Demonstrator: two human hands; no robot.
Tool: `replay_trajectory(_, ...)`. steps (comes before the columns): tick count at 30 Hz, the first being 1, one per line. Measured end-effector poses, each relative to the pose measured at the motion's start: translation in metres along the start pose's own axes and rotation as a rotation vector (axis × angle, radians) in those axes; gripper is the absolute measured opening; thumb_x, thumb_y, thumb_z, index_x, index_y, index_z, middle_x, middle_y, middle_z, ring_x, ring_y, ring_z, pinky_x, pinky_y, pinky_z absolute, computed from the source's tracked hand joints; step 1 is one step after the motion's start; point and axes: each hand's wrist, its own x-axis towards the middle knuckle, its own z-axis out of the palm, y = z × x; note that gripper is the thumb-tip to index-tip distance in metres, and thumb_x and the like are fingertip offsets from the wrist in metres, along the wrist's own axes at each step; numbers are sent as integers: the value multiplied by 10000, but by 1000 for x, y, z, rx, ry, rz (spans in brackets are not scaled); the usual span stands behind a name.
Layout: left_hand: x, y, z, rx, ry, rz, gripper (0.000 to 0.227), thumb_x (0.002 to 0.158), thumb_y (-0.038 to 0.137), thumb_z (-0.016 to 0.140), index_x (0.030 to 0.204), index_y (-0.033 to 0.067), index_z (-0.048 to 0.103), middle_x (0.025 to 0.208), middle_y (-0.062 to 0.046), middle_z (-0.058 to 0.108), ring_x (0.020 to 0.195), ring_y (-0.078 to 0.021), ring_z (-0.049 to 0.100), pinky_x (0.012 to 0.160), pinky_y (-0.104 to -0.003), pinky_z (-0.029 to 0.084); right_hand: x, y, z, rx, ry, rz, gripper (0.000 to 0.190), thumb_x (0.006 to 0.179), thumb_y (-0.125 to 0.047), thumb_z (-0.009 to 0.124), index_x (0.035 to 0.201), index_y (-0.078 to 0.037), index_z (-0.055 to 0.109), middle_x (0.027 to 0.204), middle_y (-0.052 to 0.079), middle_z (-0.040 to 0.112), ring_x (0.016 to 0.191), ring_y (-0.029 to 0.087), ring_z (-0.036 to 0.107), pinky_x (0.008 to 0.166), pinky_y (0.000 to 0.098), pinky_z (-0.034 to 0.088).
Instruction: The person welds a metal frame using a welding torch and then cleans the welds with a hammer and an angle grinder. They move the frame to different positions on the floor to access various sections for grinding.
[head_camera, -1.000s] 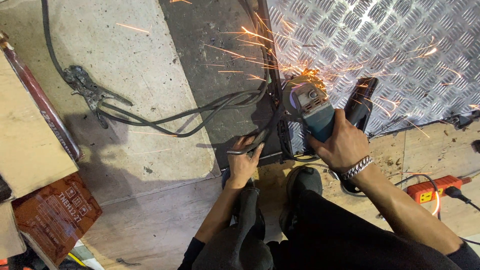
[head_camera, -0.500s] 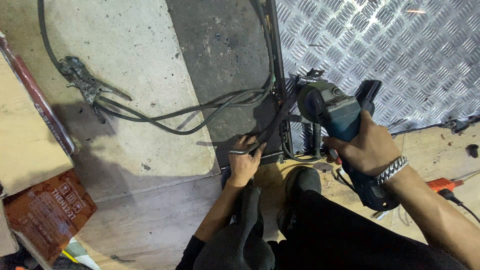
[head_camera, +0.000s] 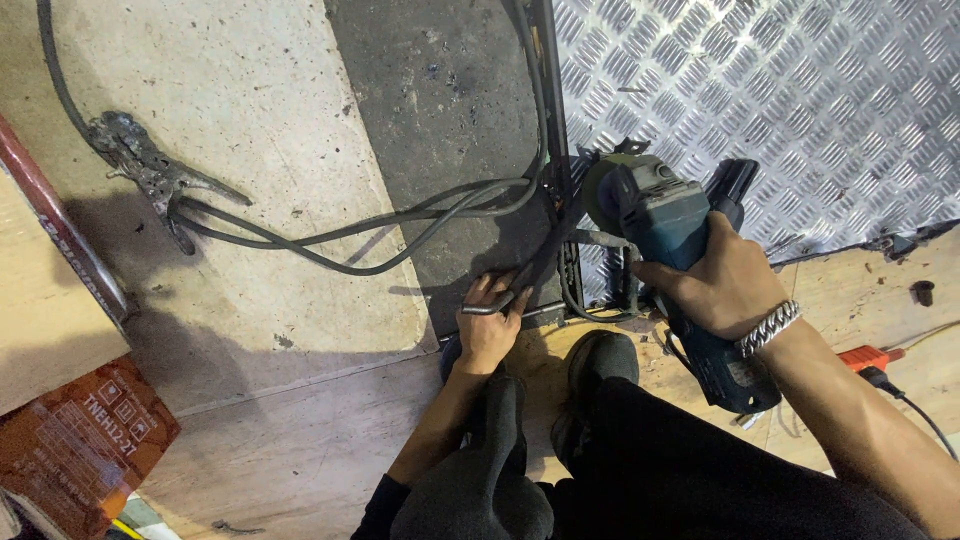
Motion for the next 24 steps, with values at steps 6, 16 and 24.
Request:
replay_trajectory(6,10,10,-11,-31,-7,40,272,970,322,708,1049,61,701,968,-108,692,885,-301,649,813,-395,547,3,-7,2,-4,29,-7,881,699,-618,744,1291,4,543,1123,316,679,1031,519,639,819,550,479)
replay_trajectory(16,16,12,-16,-53,44,101,211,941,247,754,1043,75,688,938,-125,666,803,-358,691,667,-422,568,6,-14,4,98,41,-1,891,666,-645,846,1228,5,611,1164,331,687,1175,501,631,979,581,491)
replay_trajectory(24,15,54,-64,360,-628,-241,531,1015,506,496,1240,32,581,1067,-254,685,915,-471,688,793,-568,539,-21,67,11,179,73,94,793,695,-580,783,1222,-15,603,1102,264,709,986,455,665,817,497,480)
